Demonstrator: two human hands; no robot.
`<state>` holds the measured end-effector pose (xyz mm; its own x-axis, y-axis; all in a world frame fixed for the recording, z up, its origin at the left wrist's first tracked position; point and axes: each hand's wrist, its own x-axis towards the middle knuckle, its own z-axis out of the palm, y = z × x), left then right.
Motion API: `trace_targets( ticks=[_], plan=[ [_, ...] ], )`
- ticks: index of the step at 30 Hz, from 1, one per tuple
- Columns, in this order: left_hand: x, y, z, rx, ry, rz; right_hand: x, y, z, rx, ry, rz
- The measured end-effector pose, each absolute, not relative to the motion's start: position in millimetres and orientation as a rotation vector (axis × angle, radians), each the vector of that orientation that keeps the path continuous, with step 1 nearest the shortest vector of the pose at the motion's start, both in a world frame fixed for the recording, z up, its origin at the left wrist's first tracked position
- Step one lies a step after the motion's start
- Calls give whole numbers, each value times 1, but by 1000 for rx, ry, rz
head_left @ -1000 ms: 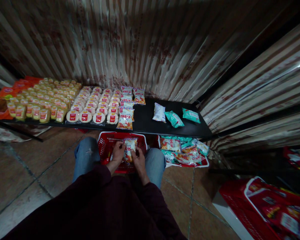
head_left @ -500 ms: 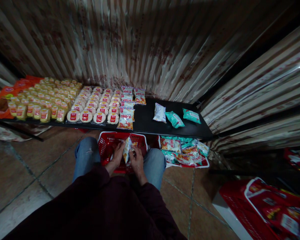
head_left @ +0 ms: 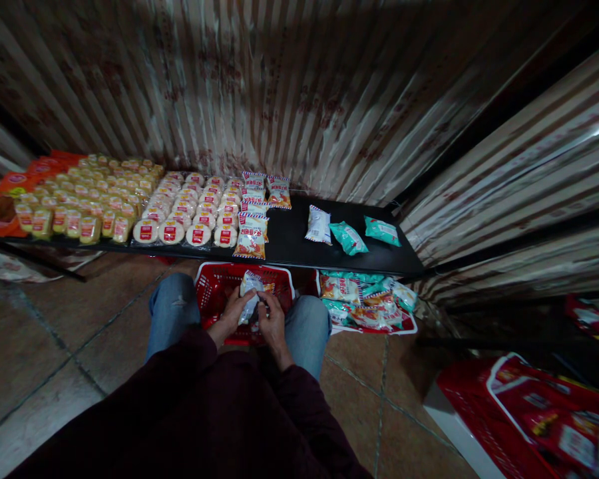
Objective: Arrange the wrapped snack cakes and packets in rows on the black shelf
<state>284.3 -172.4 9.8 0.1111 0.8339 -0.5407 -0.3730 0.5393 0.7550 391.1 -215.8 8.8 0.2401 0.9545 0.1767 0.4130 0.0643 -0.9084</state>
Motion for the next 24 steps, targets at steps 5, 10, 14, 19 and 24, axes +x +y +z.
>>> trace_targets(
  ticks=[5, 10, 14, 19, 24],
  plan=[
    [281, -174, 8, 393, 1076, 912, 392, -216, 6, -1538, -1278, 704],
    [281, -174, -3, 381, 1019, 944, 397, -216, -3, -1655, -1187, 596],
    [281, -173, -6, 393, 989, 969, 402, -216, -10, -1736, -1153, 562],
    [280, -174, -4, 340, 980, 954, 402, -217, -15, -1771, -1060, 708],
    [279, -174, -6, 254, 992, 920, 399, -221, -14, -1759, -1007, 902]
  ],
)
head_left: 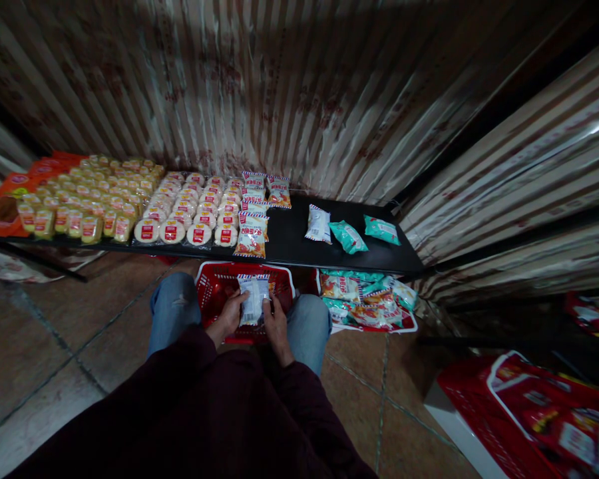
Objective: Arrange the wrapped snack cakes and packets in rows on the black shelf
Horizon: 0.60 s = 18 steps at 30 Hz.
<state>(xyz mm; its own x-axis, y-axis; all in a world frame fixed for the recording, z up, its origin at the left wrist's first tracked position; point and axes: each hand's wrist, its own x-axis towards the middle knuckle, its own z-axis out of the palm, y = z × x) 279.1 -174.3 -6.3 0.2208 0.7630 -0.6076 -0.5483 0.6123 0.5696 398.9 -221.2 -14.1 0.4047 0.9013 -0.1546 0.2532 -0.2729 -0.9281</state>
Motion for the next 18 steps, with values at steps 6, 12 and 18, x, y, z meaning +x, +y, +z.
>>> trace_targets(
  ticks=[6, 12, 18],
  plan=[
    [276, -179, -1, 214, 962, 850, 400, -222, -18, -1740, -1050, 833],
    [276, -180, 3, 157, 957, 818, 402, -222, -18, -1779, -1164, 650],
    [275, -180, 0, 100, 948, 768, 403, -223, -8, -1680, -1423, 435]
  ],
)
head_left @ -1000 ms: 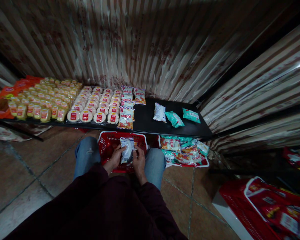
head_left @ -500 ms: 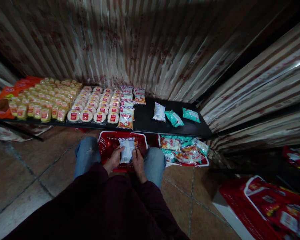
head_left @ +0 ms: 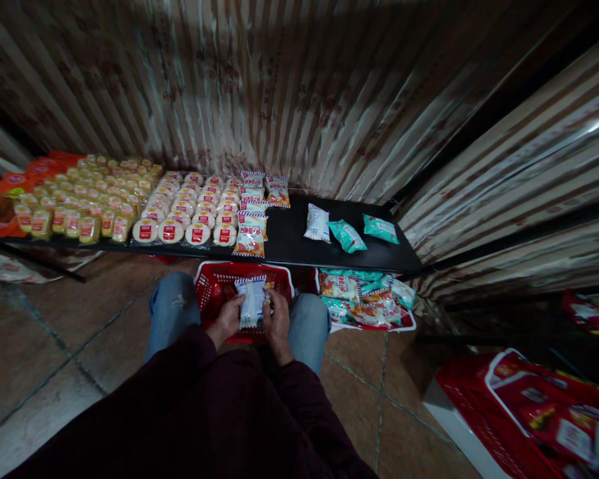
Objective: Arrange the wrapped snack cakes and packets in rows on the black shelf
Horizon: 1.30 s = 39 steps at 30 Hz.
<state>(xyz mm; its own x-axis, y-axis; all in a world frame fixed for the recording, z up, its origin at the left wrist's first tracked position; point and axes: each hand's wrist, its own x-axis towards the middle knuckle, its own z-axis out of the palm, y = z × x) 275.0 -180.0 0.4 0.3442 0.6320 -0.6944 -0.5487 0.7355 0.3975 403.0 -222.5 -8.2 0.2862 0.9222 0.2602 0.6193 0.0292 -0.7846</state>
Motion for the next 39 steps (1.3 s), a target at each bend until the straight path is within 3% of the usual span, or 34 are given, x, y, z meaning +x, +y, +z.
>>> trace_targets(
  ticks=[15, 32, 39],
  plan=[
    [275, -178, 1, 28, 984, 752, 404, -223, -11, -1743, -1664, 444],
    [262, -174, -25, 202, 1125, 840, 390, -226, -17, -1775, -1282, 1074],
    [265, -177, -28, 372, 1072, 846, 390, -228, -19, -1718, -1103, 1105]
  ],
)
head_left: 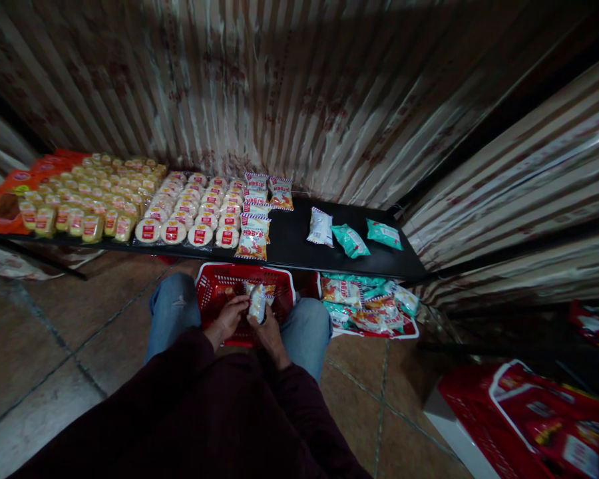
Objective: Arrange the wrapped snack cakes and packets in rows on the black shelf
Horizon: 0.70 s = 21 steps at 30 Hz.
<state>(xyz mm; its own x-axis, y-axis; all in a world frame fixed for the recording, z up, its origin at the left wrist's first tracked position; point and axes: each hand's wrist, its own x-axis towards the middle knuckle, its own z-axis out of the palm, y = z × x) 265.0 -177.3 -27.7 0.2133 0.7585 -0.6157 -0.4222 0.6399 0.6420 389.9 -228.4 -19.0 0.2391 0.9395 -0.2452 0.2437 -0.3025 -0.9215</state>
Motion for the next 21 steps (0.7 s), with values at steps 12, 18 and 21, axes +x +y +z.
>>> trace_targets(
  ticks=[12, 18, 21],
  plan=[
    [275, -182, -20, 463, 1167, 647, 401, -228, -6, -1524, -720, 1198],
    [278, -180, -10, 537, 1133, 654, 407, -230, 9, -1484, -720, 1227],
    [282, -177, -4, 578, 1085, 729, 411, -231, 16, -1468, -774, 1238]
  ],
)
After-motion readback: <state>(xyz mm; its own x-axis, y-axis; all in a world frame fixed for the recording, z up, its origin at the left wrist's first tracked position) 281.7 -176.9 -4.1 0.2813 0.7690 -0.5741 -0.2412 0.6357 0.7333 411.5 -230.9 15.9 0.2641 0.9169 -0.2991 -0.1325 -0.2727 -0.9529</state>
